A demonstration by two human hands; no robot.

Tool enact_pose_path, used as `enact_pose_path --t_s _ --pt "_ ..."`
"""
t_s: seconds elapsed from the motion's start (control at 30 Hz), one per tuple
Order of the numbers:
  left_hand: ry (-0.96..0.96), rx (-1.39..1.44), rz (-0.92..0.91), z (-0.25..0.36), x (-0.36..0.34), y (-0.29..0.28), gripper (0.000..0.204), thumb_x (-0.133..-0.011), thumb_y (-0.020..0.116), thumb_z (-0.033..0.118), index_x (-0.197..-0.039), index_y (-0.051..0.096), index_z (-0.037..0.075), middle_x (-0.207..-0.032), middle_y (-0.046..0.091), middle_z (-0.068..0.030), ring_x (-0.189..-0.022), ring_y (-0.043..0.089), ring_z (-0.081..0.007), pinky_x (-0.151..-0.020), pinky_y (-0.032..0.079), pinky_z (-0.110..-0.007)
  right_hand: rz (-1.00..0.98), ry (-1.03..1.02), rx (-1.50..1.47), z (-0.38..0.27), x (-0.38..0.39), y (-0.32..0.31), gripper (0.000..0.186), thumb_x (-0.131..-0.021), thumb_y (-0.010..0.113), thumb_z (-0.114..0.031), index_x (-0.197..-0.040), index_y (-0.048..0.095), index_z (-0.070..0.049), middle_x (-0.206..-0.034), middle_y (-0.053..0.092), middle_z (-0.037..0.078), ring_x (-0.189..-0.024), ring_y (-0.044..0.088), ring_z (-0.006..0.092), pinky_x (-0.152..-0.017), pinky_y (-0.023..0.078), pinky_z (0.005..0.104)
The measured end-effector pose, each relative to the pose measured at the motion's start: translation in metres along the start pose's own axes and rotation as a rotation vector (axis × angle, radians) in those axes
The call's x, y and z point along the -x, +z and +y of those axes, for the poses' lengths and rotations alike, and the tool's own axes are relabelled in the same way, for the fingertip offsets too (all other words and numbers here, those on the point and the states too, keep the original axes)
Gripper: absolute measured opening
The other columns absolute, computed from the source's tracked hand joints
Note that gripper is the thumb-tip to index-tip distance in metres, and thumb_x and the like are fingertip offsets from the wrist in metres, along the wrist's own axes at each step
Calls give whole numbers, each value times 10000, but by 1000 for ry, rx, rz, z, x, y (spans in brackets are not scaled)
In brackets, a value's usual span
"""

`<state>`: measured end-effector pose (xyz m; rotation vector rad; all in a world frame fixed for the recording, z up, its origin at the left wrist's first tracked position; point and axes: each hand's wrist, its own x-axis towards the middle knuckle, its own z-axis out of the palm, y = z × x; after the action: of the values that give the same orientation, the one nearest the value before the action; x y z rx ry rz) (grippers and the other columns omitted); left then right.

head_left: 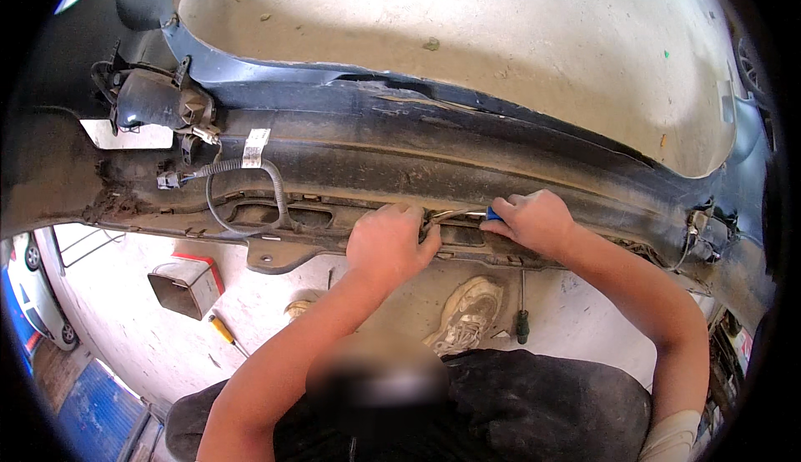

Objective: The person works on a detached car bumper placed on the floor of a garage. They use a screwdriver to pry and remove plastic clips and fasteners from the bumper's interior. The person also uses a scraper tool to clean debris and rust from the bumper's surface. The task involves manipulating wires and removing components from the bumper assembly.

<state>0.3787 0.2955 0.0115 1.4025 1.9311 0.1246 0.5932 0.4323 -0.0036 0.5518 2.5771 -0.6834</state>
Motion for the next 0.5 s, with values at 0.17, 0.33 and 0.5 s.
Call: enact_pose_path --t_s 0.17,0.33,0.5 --pt "82 24 26 -3 1 -2 279 -831 614 332 -787 673 63 -787 640 -130 -758 649 -338 -662 528 -448 157 -103 85 6 1 12 403 -872 612 -493 -781 584 -102 -611 596 85 -530 632 273 -455 487 389" --pt "96 13 17 -7 3 1 268 -828 605 320 -786 671 63 -816 628 -136 -796 642 -342 -695 526 -450 174 -56 114 3 -8 4 415 -875 606 -500 -797 612 -92 -619 597 102 -605 652 281 -521 509 396" --pt "54 15 40 -1 1 -6 243 -832 592 273 -854 641 36 -881 619 -144 -839 628 -355 -735 514 -479 -250 142 -237 6 -17 -1 569 -916 513 -575 -818 662 -35 -689 645 182 -716 666 345 -656 507 471"
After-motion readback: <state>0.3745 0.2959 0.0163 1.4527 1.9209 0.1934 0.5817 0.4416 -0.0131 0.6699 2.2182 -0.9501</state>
